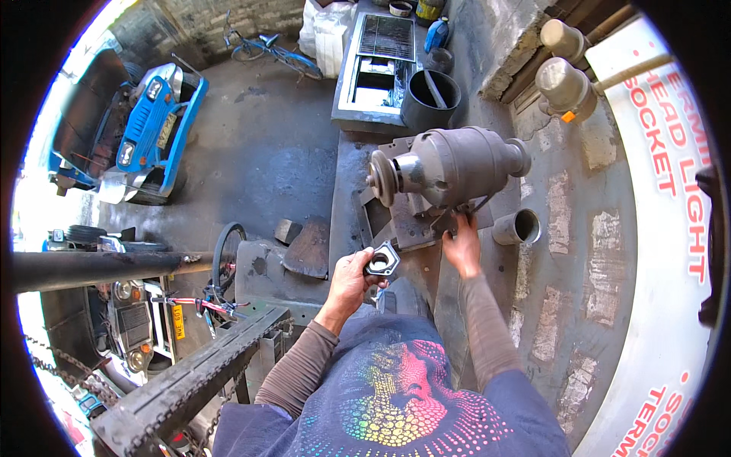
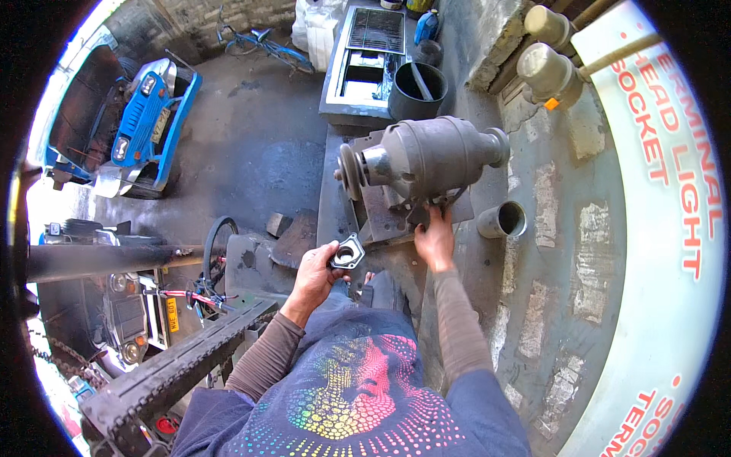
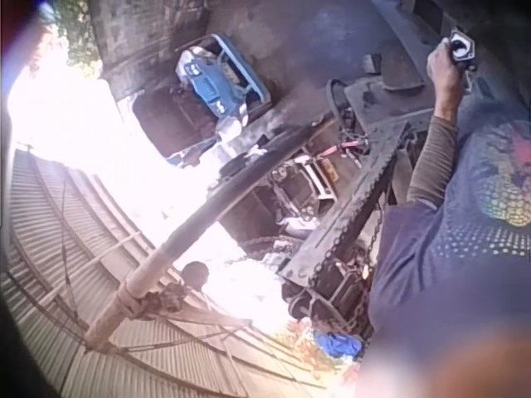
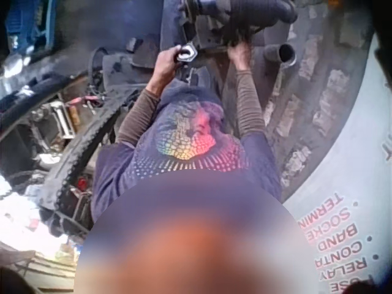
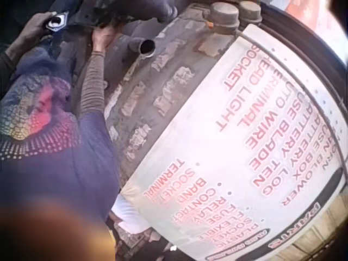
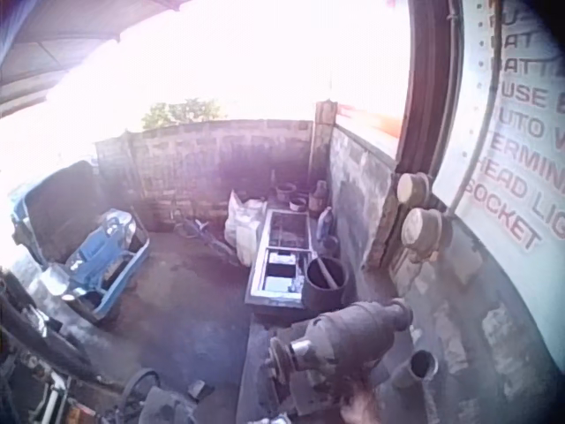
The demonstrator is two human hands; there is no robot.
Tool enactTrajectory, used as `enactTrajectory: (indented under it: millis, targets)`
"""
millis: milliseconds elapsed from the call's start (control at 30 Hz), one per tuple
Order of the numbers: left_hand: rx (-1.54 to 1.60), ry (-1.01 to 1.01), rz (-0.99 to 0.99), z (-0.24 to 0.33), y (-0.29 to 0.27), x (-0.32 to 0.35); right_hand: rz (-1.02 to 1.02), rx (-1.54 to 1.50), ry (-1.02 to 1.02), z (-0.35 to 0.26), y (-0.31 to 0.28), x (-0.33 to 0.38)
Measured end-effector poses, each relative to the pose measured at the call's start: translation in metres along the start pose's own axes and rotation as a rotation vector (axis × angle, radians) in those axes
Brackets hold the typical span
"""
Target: The person cleans a small metal part with a blue cloth, then inserts it into a larger mechanical housing. They use a screwdriver to tighten a screw and a hammer to tap the part into place. The person continues to adjust and secure the assembly with both hands.
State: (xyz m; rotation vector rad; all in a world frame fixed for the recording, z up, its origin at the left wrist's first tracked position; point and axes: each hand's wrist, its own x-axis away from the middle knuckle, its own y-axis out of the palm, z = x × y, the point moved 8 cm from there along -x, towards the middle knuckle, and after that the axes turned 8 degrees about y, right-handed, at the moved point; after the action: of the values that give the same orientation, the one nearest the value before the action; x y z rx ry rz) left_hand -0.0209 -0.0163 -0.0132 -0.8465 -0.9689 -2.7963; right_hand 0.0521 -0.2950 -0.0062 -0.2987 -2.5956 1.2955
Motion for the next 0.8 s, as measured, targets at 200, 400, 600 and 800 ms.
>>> enactTrajectory:
  millis: [200, 400, 600, 800]
  targets:
    - [0.072, -0.049, 0.020, 0.007, 0.009, -0.033, -0.714, -1.399, 0.478, -0.088, 0.070, 0.080]
    - [0.064, -0.034, 0.090, 0.017, 0.023, -0.067, -0.747, -1.470, 0.435, -0.108, 0.071, 0.056]
    - [0.078, -0.041, 0.214, 0.026, 0.028, -0.076, -0.632, -1.352, 0.585, -0.100, 0.076, 0.047]
    - [0.041, -0.055, 0.299, 0.029, 0.027, -0.074, -0.592, -1.297, 0.583, -0.106, 0.070, 0.041]
